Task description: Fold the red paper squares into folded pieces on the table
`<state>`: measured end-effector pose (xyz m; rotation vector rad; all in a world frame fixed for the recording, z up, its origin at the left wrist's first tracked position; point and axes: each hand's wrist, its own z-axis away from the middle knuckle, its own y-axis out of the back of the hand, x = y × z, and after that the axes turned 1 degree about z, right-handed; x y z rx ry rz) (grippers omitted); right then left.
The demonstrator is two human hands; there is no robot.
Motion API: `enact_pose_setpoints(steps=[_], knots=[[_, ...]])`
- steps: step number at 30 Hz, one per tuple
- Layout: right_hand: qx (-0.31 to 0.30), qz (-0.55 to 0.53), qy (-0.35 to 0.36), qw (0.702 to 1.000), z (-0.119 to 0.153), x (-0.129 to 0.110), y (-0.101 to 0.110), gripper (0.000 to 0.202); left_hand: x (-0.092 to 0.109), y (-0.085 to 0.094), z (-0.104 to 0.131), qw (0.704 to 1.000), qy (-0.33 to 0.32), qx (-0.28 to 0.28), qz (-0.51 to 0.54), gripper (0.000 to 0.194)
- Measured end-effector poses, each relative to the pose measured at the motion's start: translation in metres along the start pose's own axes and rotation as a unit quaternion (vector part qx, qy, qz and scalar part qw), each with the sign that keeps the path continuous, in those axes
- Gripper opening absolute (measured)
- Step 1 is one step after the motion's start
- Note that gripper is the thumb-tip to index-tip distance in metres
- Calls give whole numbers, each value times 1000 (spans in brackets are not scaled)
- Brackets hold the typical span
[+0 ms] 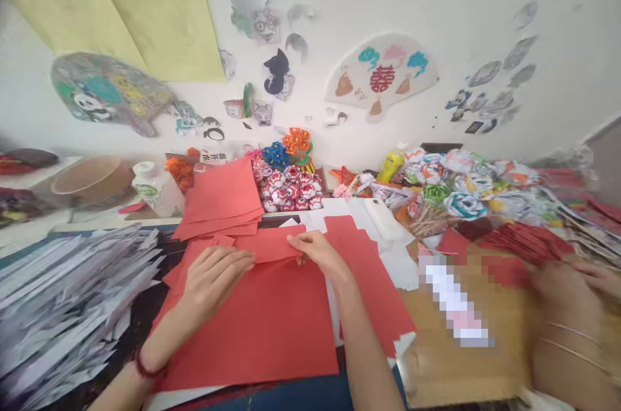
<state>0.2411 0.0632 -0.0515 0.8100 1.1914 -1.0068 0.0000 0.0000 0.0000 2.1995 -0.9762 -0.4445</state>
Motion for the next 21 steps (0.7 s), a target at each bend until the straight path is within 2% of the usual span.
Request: enact_pose_setpoints(steps=[2, 4, 7, 9, 12, 15, 18, 21], knots=[[33, 16, -18, 999, -2, 2, -2, 58, 2, -9, 2, 998, 47, 26, -29, 9], [33, 34, -20, 999, -2, 3, -4, 63, 4, -18, 6, 993, 100, 44, -53, 9], [-30, 65, 7, 997, 1, -1, -3, 61, 6, -24, 11, 977, 191, 54, -82, 11], [-67, 74, 20, 995, 4, -4, -3, 56, 7, -24, 12, 957, 276, 54, -69, 14], [-120, 49, 8, 992, 7, -8, -2, 56, 4, -16, 8, 908, 414, 64, 13, 17], [-159, 24, 6, 987, 7, -9, -5, 60, 1, -8, 1, 849, 500, 104, 135, 20], [-111, 56, 8, 992, 6, -8, -12, 59, -1, -6, 1, 800, 529, 136, 249, 21], [-57, 48, 30, 997, 6, -9, -20, 49, -7, -12, 9, 754, 548, 143, 331, 23]])
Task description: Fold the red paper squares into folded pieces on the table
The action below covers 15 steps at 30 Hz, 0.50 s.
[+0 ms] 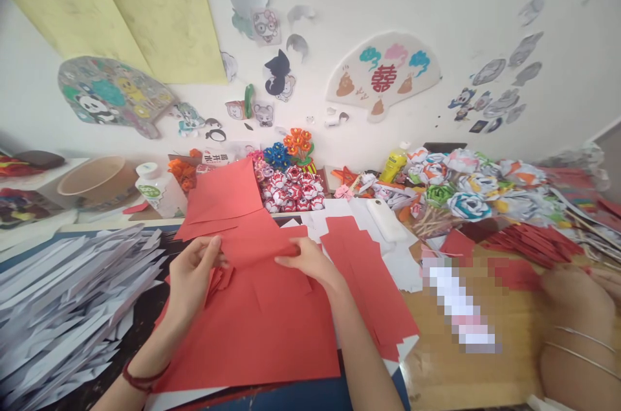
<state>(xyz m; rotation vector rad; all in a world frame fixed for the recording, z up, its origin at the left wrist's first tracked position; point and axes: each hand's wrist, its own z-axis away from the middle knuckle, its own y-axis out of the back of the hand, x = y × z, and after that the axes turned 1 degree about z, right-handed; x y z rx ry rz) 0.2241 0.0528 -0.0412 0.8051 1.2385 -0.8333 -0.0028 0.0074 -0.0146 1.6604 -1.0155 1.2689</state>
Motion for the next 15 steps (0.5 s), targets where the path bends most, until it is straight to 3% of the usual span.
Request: enact_pose_setpoints(steps=[3, 5, 6, 9, 10, 12, 15], knots=[[40, 3, 11, 999, 0, -4, -4, 40, -13, 6, -9, 999, 21, 7, -28, 26], [32, 8, 0, 999, 0, -5, -4, 38, -15, 11, -14, 988, -16, -2, -154, 26], [23, 8, -5, 1000, 1, -6, -4, 37, -13, 12, -14, 970, -60, -4, -236, 24], [-15, 26, -9, 1000, 1, -6, -4, 39, 4, 6, -6, 874, -246, 23, -418, 37], [-31, 41, -3, 999, 1, -6, -5, 40, 11, 0, 0, 848, -296, -1, -439, 41], [-56, 78, 24, 995, 1, -6, -6, 41, 21, -14, 10, 806, -367, -124, -448, 42], [-80, 122, 58, 988, 1, -5, -6, 42, 23, -33, 12, 805, -345, -258, -408, 27]])
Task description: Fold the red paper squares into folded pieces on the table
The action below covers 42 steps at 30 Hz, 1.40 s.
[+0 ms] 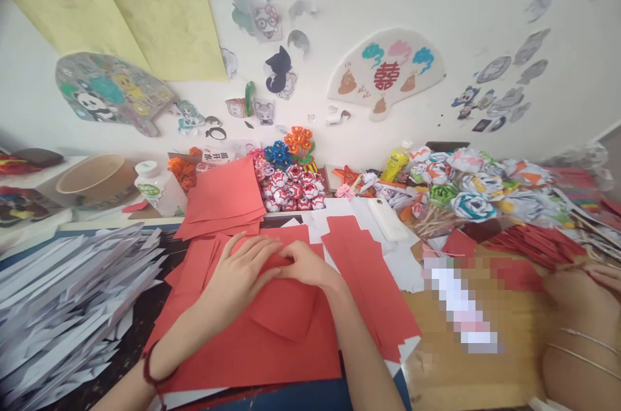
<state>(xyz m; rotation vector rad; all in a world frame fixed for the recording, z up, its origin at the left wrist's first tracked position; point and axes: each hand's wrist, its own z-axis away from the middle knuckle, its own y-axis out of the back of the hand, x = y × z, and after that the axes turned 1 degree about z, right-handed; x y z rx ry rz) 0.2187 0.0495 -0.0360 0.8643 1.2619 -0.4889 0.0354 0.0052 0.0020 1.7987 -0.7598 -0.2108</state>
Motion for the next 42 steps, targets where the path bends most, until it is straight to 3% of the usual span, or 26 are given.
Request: enact_pose_setpoints(steps=[3, 6, 11, 27, 35, 42], knots=[[-3, 24, -3, 1000, 1, 0, 5, 41, -10, -10, -9, 988, 46, -61, 134, 16], [29, 35, -1, 999, 3, -1, 10, 39, -24, -12, -11, 964, 104, -69, 237, 15], [47, -31, -4, 998, 3, -3, 13, 34, -32, -6, -9, 932, 119, -77, 332, 18], [45, -45, 6, 998, 3, -11, 5, 31, -27, 0, -6, 907, 112, -71, 399, 17], [46, -27, 1, 999, 4, -15, 2, 32, -24, -1, -6, 917, 101, -73, 379, 17], [90, -50, 14, 995, 3, -16, -2, 27, -21, -2, -6, 918, 117, -36, 377, 23]])
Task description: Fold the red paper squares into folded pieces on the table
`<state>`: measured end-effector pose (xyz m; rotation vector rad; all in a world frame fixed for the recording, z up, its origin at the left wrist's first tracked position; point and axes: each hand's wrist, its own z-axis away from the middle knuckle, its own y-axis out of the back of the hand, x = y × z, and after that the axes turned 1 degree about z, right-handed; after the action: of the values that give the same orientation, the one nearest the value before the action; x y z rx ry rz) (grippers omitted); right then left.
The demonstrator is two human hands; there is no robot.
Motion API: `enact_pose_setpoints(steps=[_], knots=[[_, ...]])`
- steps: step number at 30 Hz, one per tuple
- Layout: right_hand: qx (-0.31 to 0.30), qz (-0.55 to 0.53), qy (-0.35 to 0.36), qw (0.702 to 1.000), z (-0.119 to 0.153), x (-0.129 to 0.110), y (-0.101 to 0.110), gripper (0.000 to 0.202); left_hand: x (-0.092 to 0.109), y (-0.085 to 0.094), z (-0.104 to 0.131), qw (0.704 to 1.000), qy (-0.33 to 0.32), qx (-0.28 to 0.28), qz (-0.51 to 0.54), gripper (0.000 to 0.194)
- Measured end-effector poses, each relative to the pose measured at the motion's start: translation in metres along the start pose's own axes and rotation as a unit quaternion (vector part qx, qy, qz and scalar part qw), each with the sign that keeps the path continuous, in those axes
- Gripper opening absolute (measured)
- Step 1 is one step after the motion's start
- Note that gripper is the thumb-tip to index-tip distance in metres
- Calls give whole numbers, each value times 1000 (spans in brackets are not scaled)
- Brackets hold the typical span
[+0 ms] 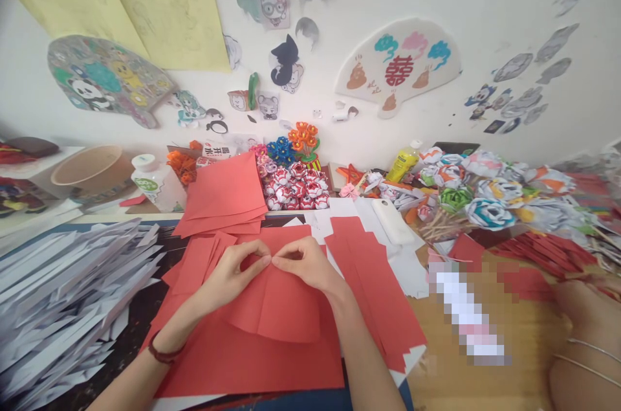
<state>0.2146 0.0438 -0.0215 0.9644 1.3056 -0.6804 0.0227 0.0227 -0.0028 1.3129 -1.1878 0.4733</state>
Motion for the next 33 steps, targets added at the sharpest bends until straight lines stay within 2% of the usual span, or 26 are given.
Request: enact_pose_setpoints(steps=[10, 15, 19, 22, 25, 28, 33], knots=[[9, -28, 4, 1000, 1, -1, 0, 26, 2, 0, 0, 1000, -5, 18, 9, 23], [16, -3, 2, 1000, 0, -1, 1, 30, 0, 4, -1, 1000, 13, 19, 7, 26], [59, 89, 26, 994, -3, 4, 5, 26, -13, 21, -1, 998, 40, 28, -30, 23], [111, 184, 55, 975, -6, 10, 6, 21, -31, 33, 2, 990, 89, 37, -101, 23], [128, 241, 71, 959, -8, 17, 6, 23, -48, 37, 4, 979, 112, 67, -155, 26], [120, 221, 57, 966, -8, 20, 5, 23, -55, 34, 4, 973, 114, 76, -185, 26], [110, 158, 51, 980, -6, 15, 5, 21, -53, 31, 3, 964, 107, 102, -221, 25]])
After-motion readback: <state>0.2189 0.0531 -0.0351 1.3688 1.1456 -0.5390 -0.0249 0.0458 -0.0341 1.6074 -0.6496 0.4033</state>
